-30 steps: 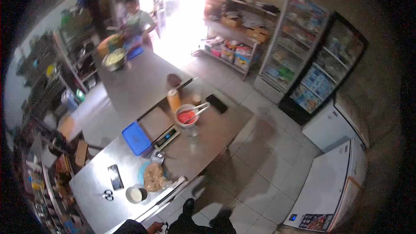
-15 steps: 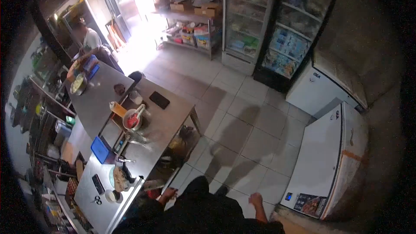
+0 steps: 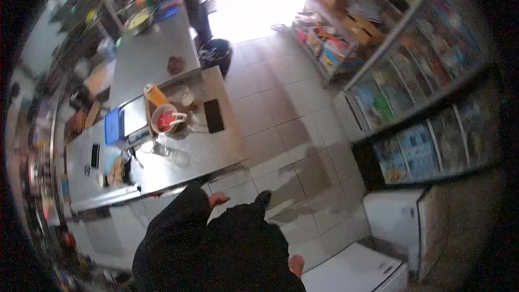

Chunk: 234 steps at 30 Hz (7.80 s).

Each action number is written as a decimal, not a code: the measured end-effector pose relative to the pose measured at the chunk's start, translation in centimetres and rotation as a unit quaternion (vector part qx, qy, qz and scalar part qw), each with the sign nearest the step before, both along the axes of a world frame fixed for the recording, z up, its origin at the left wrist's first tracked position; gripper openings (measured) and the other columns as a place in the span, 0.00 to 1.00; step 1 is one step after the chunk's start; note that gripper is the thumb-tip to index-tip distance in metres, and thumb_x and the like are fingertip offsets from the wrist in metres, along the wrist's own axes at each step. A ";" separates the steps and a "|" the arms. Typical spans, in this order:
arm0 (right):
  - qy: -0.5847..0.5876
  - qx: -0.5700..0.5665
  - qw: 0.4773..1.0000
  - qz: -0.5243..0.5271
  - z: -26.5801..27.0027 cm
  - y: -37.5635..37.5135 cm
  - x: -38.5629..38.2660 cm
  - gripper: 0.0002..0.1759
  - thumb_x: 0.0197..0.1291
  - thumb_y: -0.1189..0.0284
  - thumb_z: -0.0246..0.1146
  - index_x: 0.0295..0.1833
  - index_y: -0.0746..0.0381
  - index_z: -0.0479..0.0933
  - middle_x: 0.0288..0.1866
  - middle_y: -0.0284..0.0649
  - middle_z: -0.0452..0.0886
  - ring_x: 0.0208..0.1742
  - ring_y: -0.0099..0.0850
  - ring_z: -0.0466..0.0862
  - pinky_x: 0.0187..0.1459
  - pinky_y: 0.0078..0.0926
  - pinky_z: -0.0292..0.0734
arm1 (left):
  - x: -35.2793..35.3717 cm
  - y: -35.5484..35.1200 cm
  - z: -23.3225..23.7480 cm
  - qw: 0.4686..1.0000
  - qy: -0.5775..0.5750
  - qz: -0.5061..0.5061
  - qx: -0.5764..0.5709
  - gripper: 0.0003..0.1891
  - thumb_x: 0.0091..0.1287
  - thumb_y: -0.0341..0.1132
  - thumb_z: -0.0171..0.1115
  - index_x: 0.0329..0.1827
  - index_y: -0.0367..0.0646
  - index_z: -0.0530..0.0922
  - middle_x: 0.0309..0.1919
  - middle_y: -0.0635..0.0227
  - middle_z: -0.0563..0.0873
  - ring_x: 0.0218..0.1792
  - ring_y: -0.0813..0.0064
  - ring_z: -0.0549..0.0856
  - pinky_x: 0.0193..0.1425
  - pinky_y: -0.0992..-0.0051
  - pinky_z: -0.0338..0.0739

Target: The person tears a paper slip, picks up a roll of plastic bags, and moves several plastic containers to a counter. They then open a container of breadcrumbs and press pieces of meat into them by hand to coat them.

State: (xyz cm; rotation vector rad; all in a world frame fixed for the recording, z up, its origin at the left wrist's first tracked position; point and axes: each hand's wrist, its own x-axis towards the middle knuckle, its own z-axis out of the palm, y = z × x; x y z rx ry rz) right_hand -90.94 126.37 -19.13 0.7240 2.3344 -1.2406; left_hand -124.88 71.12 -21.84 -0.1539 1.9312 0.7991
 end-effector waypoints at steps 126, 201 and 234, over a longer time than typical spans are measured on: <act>-0.139 -0.235 0.926 0.262 -11.4 -60.6 -153.9 0.42 0.65 0.67 0.73 0.79 0.63 0.60 0.69 0.46 0.73 0.69 0.39 0.75 0.69 0.41 0.71 | -82.3 -50.4 -19.0 -0.203 0.179 0.911 0.312 0.18 0.82 0.30 0.53 0.64 0.20 0.68 0.63 0.42 0.78 0.68 0.41 0.79 0.75 0.41 0.78; -0.274 -0.232 0.899 0.251 -5.9 -65.0 -147.3 0.48 0.53 0.70 0.72 0.78 0.69 0.58 0.70 0.50 0.72 0.73 0.40 0.72 0.74 0.42 0.66 | -64.8 -40.3 0.5 -0.366 0.286 0.862 0.204 0.31 0.66 0.31 0.59 0.74 0.30 0.69 0.69 0.36 0.74 0.71 0.29 0.73 0.66 0.41 0.86; -0.196 -0.346 0.673 0.624 -1.1 -99.1 -110.9 0.48 0.47 0.51 0.75 0.60 0.82 0.68 0.45 0.66 0.86 0.49 0.61 0.88 0.52 0.51 0.84 | -64.5 -34.7 3.8 -0.003 0.336 0.941 0.036 0.38 0.71 0.60 0.66 0.77 0.46 0.71 0.68 0.58 0.80 0.67 0.58 0.81 0.70 0.56 0.78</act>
